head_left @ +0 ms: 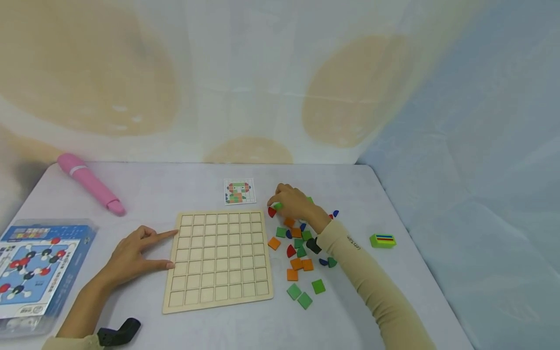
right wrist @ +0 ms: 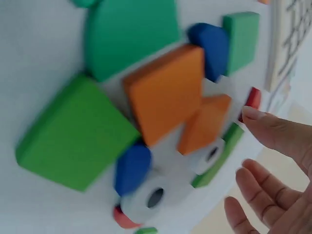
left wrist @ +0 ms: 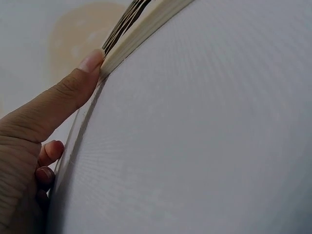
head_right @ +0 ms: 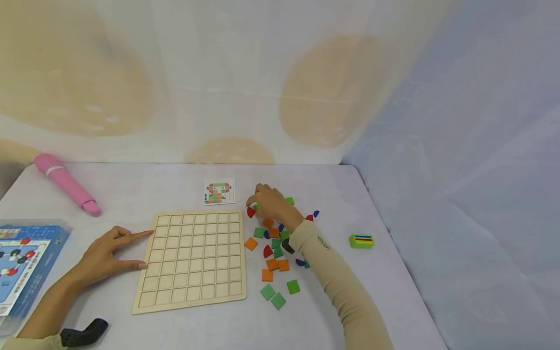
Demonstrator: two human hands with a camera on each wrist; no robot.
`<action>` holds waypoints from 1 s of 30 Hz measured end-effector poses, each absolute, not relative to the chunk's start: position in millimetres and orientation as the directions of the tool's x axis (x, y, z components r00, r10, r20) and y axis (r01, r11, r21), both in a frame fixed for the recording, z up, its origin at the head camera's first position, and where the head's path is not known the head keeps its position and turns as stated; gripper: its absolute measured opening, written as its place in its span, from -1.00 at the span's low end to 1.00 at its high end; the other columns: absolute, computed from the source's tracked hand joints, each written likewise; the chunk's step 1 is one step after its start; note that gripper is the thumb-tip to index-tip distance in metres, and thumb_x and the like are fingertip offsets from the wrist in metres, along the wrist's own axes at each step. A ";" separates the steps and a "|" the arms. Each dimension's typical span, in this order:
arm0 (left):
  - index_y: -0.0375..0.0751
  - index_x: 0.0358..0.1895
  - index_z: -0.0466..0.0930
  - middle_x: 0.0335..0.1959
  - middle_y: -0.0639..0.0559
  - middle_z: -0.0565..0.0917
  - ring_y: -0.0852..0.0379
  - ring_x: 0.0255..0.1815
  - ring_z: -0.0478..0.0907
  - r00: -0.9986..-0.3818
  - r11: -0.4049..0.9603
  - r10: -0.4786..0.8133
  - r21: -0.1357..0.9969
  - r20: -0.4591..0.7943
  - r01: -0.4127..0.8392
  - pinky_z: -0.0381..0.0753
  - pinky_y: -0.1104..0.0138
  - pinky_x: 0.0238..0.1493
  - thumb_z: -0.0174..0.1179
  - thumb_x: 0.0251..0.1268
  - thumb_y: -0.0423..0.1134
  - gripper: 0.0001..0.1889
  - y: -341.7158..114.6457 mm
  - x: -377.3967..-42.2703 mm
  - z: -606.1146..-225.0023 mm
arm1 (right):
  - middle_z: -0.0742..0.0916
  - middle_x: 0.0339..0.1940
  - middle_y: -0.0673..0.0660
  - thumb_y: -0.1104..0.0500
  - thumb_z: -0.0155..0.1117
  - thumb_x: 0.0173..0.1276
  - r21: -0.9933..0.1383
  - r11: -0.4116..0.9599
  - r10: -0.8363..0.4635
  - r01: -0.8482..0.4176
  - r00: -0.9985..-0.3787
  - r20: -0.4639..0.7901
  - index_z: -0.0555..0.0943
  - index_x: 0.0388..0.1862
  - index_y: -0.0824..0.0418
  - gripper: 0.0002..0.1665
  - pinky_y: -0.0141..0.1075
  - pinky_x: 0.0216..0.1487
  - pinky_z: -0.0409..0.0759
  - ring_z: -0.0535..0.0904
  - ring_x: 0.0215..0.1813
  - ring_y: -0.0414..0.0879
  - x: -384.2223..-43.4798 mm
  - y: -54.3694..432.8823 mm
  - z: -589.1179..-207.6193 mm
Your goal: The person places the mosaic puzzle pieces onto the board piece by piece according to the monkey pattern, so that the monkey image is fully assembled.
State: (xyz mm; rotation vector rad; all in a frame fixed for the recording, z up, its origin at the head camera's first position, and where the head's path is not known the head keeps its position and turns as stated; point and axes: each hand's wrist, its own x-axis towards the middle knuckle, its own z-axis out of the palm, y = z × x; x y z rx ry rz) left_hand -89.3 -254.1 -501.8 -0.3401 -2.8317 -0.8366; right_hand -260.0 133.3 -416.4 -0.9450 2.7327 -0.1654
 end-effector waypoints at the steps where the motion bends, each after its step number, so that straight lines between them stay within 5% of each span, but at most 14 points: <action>1: 0.11 0.27 0.59 -0.24 0.08 0.41 0.17 -0.34 0.23 -0.960 0.816 0.168 0.515 0.224 0.263 0.18 0.32 -0.29 0.58 -0.23 0.17 -0.18 -254.4 -88.9 -501.8 | 0.58 0.05 0.14 0.24 0.34 0.33 -0.173 0.776 -0.630 -0.606 -0.750 -0.201 0.73 0.07 0.02 -0.66 -0.16 0.03 0.49 0.44 0.05 0.01 -260.4 133.5 -417.7; 19: 0.11 0.27 0.59 -0.24 0.09 0.41 0.19 -0.34 0.23 -0.963 0.813 0.153 0.524 0.224 0.252 0.18 0.32 -0.29 0.57 -0.22 0.18 -0.19 -252.8 -84.9 -502.4 | 0.61 0.03 0.09 -0.02 0.44 0.28 -0.141 0.739 -0.673 -0.659 -0.729 -0.124 0.76 -0.13 0.15 -0.70 -0.19 0.08 0.53 0.50 0.04 -0.03 -262.1 131.6 -420.4; 30: 0.10 0.27 0.60 -0.24 0.07 0.42 0.18 -0.35 0.23 -0.965 0.801 0.159 0.544 0.206 0.248 0.18 0.32 -0.29 0.57 -0.21 0.19 -0.19 -245.9 -94.7 -500.1 | 0.62 -0.02 0.05 -0.05 0.46 0.25 -0.163 0.601 -0.796 -0.783 -0.605 -0.025 0.75 -0.16 0.09 -0.71 -0.21 -0.01 0.52 0.53 0.01 -0.06 -241.7 70.5 -407.1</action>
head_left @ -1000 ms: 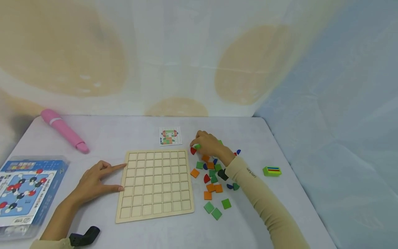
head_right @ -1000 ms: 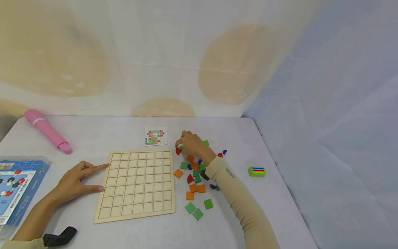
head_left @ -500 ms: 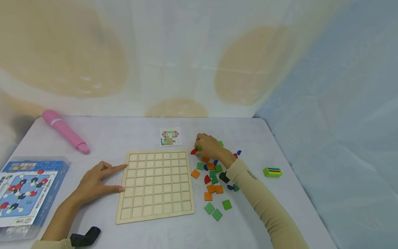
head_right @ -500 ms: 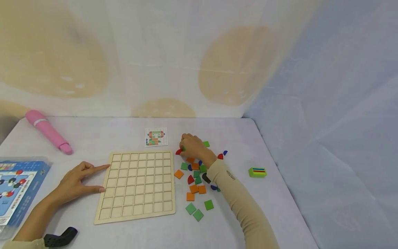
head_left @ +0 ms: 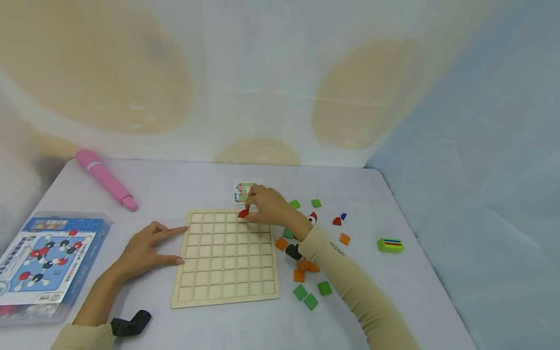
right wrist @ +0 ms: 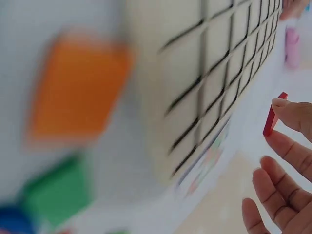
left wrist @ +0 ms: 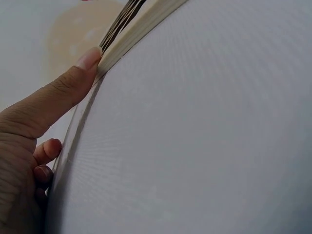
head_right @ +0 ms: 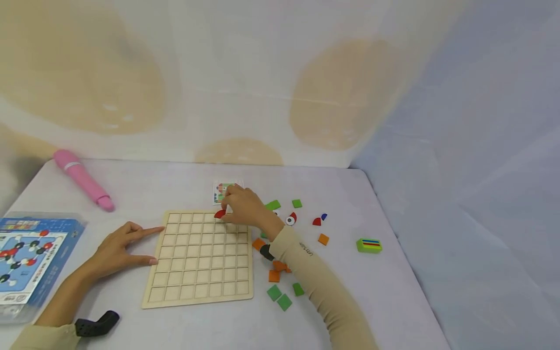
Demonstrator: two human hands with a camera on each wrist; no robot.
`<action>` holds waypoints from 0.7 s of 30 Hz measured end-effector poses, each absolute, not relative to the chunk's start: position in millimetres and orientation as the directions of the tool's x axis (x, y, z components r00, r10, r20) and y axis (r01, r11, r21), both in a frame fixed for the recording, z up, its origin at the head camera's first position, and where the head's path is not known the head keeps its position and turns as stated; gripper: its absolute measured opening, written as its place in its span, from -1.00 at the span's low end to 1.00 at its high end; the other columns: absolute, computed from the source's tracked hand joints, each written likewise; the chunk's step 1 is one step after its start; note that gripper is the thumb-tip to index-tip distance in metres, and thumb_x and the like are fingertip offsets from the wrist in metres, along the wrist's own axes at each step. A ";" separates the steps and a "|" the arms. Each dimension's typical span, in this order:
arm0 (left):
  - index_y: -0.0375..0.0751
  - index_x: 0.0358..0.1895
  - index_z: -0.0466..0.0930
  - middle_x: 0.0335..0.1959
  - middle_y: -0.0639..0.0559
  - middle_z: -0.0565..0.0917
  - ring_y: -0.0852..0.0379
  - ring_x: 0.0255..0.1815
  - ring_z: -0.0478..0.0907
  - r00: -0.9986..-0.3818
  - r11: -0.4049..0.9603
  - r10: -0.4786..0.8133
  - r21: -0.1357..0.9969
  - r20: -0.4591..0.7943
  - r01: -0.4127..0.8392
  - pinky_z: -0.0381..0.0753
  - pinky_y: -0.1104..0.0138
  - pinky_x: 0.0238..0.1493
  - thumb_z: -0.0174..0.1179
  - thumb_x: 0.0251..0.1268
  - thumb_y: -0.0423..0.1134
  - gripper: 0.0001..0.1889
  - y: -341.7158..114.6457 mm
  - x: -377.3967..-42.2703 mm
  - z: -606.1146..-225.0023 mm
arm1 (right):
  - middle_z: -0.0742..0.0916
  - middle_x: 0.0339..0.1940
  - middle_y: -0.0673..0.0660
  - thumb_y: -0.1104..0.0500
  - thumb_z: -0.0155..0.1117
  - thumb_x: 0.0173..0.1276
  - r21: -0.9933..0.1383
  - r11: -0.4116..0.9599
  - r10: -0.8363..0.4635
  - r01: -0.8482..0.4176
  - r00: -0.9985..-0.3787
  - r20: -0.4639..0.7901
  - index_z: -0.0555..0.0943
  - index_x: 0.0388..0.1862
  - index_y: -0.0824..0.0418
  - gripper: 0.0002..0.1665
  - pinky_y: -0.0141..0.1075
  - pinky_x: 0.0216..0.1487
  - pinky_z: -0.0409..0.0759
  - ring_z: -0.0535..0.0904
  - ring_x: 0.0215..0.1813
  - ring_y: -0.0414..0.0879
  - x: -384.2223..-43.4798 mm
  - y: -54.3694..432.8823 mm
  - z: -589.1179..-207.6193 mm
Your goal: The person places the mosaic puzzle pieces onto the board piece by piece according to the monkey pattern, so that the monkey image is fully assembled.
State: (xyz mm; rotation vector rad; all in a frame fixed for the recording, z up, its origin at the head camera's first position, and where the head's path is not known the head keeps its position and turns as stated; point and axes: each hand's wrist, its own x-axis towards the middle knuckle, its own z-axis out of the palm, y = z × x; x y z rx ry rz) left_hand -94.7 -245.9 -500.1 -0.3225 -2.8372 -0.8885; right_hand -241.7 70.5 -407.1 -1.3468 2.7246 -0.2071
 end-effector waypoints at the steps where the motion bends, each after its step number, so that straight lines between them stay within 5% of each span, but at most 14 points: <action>1: 0.10 0.26 0.60 -0.24 0.07 0.42 0.18 -0.35 0.23 -0.966 0.800 0.159 0.547 0.205 0.248 0.18 0.32 -0.29 0.57 -0.22 0.19 -0.19 -245.1 -95.2 -500.5 | 0.62 -0.02 0.04 -0.07 0.46 0.26 -0.158 0.595 -0.801 -0.788 -0.598 -0.031 0.75 -0.16 0.07 -0.71 -0.23 -0.02 0.52 0.53 0.01 -0.08 -239.2 63.0 -408.2; 21: 0.12 0.29 0.57 -0.23 0.06 0.41 0.14 -0.33 0.24 -0.981 0.800 0.147 0.568 0.129 0.195 0.17 0.28 -0.28 0.53 -0.17 0.24 -0.18 -239.9 -97.0 -498.3 | 0.63 -0.01 -0.01 -0.14 0.35 0.34 -0.055 0.585 -0.808 -0.809 -0.575 -0.125 0.75 -0.11 -0.01 -0.71 -0.36 -0.21 0.47 0.51 -0.01 -0.13 -215.2 -6.6 -428.0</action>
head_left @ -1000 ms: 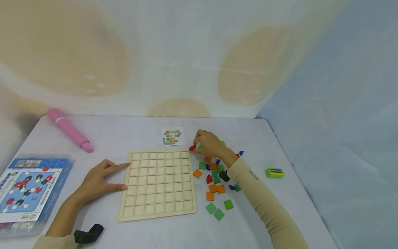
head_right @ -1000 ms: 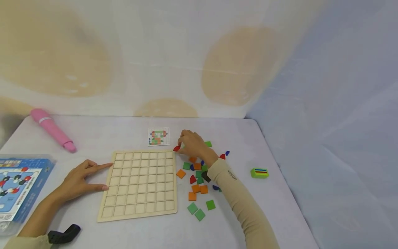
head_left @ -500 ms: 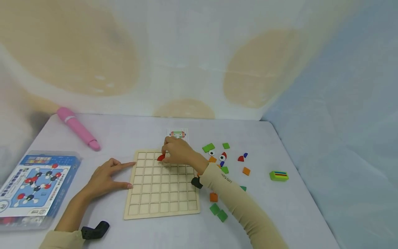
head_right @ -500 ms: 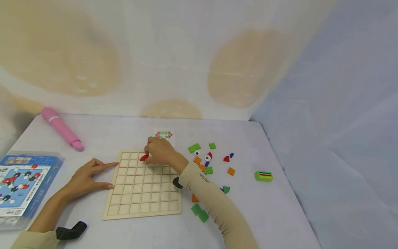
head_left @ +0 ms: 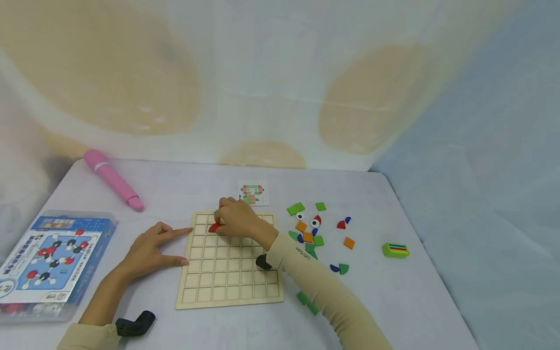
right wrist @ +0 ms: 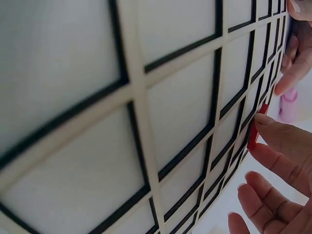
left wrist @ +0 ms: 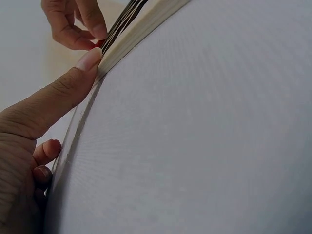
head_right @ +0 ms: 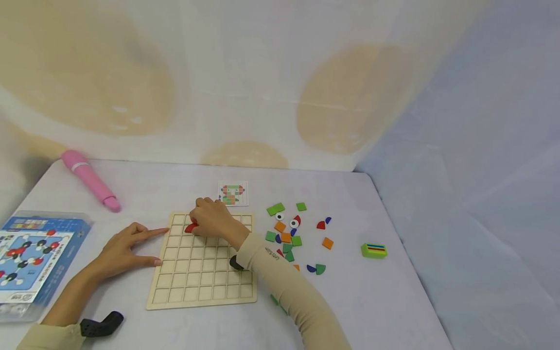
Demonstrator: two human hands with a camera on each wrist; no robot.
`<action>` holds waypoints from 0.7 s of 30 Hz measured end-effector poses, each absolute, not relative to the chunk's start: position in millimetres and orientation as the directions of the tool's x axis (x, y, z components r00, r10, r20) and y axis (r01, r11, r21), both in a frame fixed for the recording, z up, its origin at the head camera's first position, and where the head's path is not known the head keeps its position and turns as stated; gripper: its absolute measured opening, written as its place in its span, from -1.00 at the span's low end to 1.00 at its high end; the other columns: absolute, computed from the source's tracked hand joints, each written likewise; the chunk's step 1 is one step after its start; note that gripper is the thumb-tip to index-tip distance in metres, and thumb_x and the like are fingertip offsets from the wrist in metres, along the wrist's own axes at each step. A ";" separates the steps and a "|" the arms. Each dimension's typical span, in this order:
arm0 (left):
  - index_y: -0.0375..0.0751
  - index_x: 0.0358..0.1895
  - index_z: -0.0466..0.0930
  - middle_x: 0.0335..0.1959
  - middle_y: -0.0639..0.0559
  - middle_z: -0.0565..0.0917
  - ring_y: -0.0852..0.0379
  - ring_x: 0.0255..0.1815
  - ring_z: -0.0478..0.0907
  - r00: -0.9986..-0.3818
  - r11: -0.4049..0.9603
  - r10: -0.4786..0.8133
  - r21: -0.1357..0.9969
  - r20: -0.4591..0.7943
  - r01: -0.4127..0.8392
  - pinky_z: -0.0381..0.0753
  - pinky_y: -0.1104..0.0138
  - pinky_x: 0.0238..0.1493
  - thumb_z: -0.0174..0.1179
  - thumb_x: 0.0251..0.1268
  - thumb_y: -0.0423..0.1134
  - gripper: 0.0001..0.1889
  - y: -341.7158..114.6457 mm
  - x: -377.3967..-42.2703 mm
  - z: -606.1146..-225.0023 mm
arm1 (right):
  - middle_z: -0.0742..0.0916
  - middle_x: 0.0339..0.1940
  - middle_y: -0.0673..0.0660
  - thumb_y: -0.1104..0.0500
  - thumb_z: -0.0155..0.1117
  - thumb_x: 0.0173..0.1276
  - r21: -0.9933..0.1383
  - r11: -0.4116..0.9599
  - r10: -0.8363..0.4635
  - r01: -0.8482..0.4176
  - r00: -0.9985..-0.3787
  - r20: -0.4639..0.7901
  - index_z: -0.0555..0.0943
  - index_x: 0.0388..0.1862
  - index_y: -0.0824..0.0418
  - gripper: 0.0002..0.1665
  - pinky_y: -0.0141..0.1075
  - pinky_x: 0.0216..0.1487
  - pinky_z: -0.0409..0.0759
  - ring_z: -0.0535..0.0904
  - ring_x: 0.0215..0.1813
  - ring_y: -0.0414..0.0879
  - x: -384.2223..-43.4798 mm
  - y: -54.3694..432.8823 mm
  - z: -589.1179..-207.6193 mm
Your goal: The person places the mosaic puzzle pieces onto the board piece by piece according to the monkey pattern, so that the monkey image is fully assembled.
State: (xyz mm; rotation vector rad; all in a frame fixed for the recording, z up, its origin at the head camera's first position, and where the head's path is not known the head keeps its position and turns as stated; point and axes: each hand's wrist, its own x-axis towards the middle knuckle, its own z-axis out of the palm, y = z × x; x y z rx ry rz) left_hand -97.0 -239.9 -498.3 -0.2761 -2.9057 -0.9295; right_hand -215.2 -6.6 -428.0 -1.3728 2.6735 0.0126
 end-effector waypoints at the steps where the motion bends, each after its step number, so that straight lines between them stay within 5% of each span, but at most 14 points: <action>1: 0.12 0.29 0.57 -0.23 0.05 0.41 0.14 -0.33 0.24 -0.981 0.800 0.145 0.568 0.128 0.193 0.18 0.28 -0.28 0.53 -0.18 0.24 -0.18 -240.1 -97.1 -497.9 | 0.63 -0.02 -0.01 -0.13 0.35 0.34 -0.059 0.585 -0.809 -0.809 -0.576 -0.120 0.75 -0.10 -0.02 -0.71 -0.36 -0.22 0.46 0.51 -0.02 -0.14 -215.4 -7.3 -428.7; 21: 0.11 0.29 0.57 -0.23 0.05 0.40 0.14 -0.32 0.25 -0.982 0.802 0.140 0.567 0.126 0.187 0.19 0.29 -0.28 0.54 -0.19 0.25 -0.17 -240.4 -97.6 -497.9 | 0.63 0.01 -0.02 -0.02 0.33 0.39 -0.125 0.558 -0.828 -0.820 -0.544 -0.134 0.73 0.07 -0.12 -0.70 -0.38 -0.17 0.39 0.47 -0.04 -0.16 -210.7 -7.2 -426.7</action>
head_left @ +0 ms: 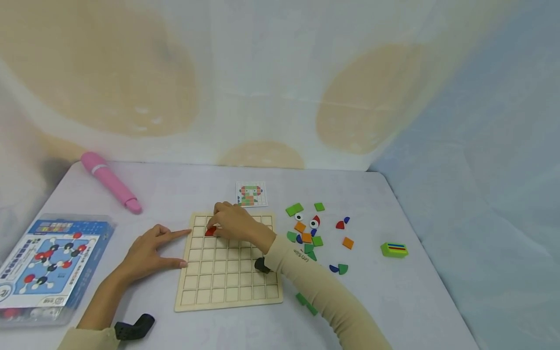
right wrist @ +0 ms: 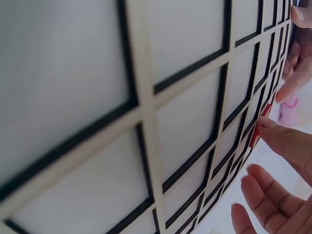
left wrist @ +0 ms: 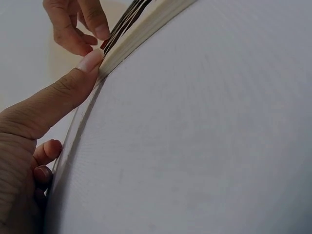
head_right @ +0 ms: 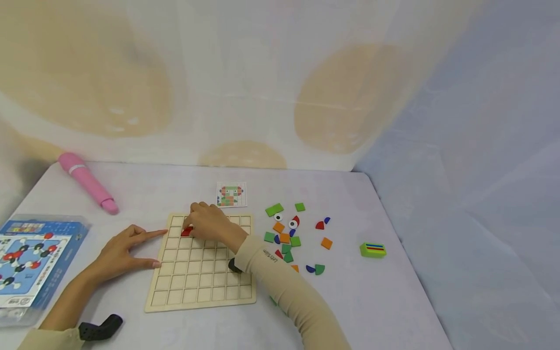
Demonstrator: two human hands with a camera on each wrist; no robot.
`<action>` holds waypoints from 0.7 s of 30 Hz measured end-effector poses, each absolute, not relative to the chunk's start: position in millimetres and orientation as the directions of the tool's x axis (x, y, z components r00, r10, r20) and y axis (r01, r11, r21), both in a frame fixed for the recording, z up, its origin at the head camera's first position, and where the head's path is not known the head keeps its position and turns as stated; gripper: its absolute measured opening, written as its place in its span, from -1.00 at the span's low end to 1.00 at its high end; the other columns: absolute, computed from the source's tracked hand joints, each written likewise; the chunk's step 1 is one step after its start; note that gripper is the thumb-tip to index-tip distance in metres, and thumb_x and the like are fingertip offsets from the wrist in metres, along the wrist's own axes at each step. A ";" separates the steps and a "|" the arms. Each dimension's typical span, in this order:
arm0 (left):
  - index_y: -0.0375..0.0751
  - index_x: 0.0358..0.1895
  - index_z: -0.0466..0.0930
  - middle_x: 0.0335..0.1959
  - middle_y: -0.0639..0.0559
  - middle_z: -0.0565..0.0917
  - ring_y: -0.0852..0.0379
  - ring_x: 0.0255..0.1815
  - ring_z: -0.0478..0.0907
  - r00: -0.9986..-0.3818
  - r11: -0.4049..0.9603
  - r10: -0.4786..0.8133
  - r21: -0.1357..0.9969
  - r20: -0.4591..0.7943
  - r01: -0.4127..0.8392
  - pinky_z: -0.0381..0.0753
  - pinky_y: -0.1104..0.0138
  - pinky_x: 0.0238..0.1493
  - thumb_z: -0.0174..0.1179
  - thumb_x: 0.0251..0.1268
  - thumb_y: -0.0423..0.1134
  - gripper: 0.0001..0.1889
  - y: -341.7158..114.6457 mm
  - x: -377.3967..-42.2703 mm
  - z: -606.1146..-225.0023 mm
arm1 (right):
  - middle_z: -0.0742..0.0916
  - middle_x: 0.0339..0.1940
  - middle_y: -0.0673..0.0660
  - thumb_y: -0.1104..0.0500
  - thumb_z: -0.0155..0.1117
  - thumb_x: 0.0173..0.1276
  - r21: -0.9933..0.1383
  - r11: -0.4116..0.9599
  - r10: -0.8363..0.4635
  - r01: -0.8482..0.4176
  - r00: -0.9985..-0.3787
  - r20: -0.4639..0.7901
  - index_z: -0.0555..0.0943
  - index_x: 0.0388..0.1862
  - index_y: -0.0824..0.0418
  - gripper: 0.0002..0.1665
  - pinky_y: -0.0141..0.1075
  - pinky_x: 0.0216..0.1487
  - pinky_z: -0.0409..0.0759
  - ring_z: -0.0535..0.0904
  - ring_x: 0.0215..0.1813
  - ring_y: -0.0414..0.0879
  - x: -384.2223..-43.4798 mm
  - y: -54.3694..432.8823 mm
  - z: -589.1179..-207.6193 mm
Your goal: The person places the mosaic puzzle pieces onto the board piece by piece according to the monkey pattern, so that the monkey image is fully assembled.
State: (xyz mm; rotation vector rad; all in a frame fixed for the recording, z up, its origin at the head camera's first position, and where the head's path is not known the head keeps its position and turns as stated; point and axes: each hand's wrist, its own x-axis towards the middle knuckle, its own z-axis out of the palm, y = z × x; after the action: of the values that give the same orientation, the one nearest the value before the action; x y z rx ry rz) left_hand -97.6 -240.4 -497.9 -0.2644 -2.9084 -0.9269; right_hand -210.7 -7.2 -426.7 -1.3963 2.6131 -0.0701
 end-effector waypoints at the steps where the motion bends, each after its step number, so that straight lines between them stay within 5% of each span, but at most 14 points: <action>1: 0.11 0.29 0.57 -0.24 0.05 0.40 0.14 -0.32 0.24 -0.982 0.801 0.140 0.568 0.125 0.187 0.19 0.29 -0.28 0.54 -0.20 0.25 -0.17 -239.8 -97.4 -498.0 | 0.63 0.01 -0.02 -0.01 0.33 0.39 -0.126 0.558 -0.829 -0.820 -0.543 -0.136 0.73 0.07 -0.13 -0.71 -0.38 -0.16 0.38 0.46 -0.04 -0.16 -210.3 -6.5 -427.3; 6: 0.11 0.29 0.57 -0.24 0.05 0.40 0.15 -0.32 0.24 -0.980 0.800 0.148 0.567 0.131 0.196 0.18 0.29 -0.28 0.54 -0.19 0.24 -0.17 -238.2 -97.8 -498.9 | 0.62 0.00 -0.03 -0.03 0.33 0.39 -0.118 0.570 -0.820 -0.813 -0.554 -0.141 0.72 0.09 -0.16 -0.69 -0.39 -0.17 0.38 0.45 -0.07 -0.17 -209.1 -2.8 -427.8; 12: 0.13 0.29 0.57 -0.23 0.07 0.41 0.17 -0.33 0.24 -0.978 0.810 0.145 0.550 0.148 0.203 0.19 0.30 -0.29 0.54 -0.21 0.24 -0.17 -240.9 -96.7 -501.1 | 0.49 0.26 0.12 -0.02 0.30 0.41 -0.075 0.551 -0.833 -0.831 -0.542 -0.112 0.54 0.34 -0.21 -0.48 -0.38 -0.15 0.49 0.52 0.05 -0.11 -212.4 11.0 -420.4; 21: 0.10 0.28 0.58 -0.24 0.07 0.42 0.17 -0.34 0.25 -0.976 0.821 0.147 0.531 0.162 0.212 0.20 0.32 -0.29 0.54 -0.22 0.27 -0.15 -243.0 -98.8 -505.9 | 0.57 0.12 0.15 0.08 0.40 0.33 -0.100 0.692 -0.722 -0.715 -0.689 -0.066 0.71 0.12 0.00 -0.63 -0.22 -0.02 0.53 0.50 0.10 -0.02 -250.5 94.0 -407.7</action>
State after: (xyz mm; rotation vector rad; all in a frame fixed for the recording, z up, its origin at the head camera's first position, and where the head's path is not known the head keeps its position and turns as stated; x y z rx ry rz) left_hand -98.8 -243.0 -505.9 -0.2861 -2.8888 -0.8617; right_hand -250.5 94.0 -407.7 -1.1914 2.7965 -0.1016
